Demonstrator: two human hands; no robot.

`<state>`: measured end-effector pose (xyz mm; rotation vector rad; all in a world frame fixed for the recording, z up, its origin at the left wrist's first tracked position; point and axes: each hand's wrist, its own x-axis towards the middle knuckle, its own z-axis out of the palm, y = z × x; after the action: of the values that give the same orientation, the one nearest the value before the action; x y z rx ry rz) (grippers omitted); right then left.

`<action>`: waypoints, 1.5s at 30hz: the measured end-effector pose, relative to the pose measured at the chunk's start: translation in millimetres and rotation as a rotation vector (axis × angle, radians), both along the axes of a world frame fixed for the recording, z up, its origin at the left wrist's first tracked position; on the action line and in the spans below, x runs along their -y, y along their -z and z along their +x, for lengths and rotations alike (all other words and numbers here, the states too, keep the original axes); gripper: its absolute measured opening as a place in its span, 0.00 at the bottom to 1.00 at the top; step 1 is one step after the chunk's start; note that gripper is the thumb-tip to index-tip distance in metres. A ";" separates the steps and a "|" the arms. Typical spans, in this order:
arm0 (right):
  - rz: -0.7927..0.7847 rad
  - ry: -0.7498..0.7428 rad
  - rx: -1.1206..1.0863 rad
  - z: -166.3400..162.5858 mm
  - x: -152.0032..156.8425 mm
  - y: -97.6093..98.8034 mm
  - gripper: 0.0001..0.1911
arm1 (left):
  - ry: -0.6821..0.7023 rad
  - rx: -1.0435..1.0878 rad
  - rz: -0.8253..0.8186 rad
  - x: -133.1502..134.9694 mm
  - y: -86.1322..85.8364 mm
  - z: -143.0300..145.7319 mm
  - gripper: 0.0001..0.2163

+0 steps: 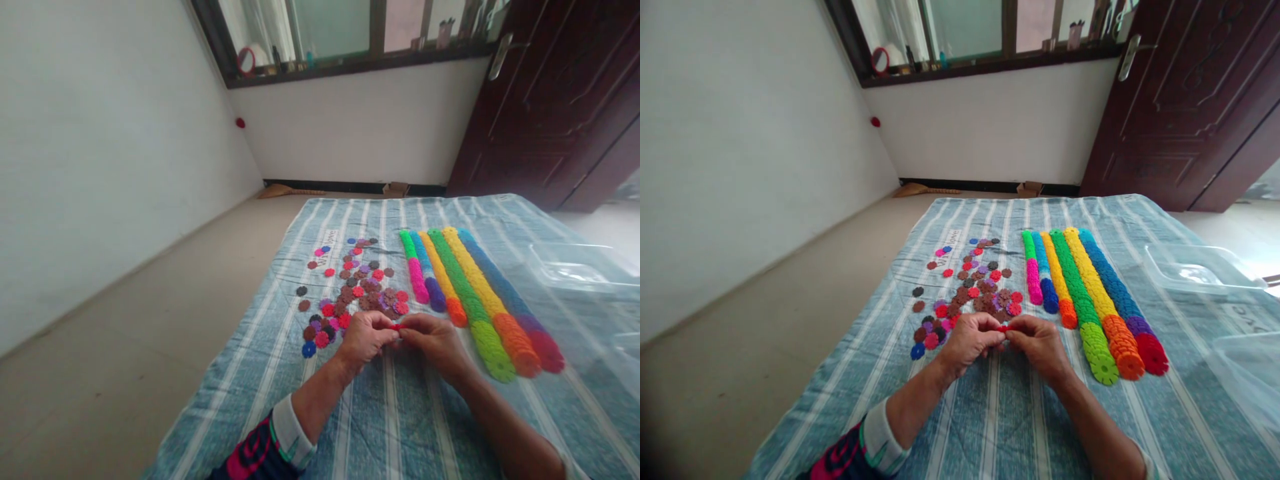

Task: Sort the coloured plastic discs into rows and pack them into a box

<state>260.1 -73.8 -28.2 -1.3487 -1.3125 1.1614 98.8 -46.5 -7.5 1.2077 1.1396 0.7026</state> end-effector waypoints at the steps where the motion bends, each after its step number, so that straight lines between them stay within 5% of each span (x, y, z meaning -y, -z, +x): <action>1: -0.001 -0.003 0.002 1.1 0.1 0.6 0.10 | -0.007 0.015 -0.011 1.0 0.5 1.1 0.05; 32: 0.109 0.147 -0.129 -10.6 -7.6 5.8 0.09 | -0.022 0.121 -0.063 -8.2 -3.8 -1.5 0.11; 41: 0.121 0.156 -0.167 -20.1 -10.2 9.9 0.10 | 0.016 -0.016 0.111 -10.0 -11.4 0.9 0.09; 45: 0.135 0.165 -0.042 -15.4 -3.4 17.4 0.14 | 0.014 -0.112 0.136 -35.8 -16.4 -1.6 0.08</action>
<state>244.6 -70.4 -45.6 -1.3006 -1.2035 0.9670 97.2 -10.7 8.8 1.3825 1.1902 0.7183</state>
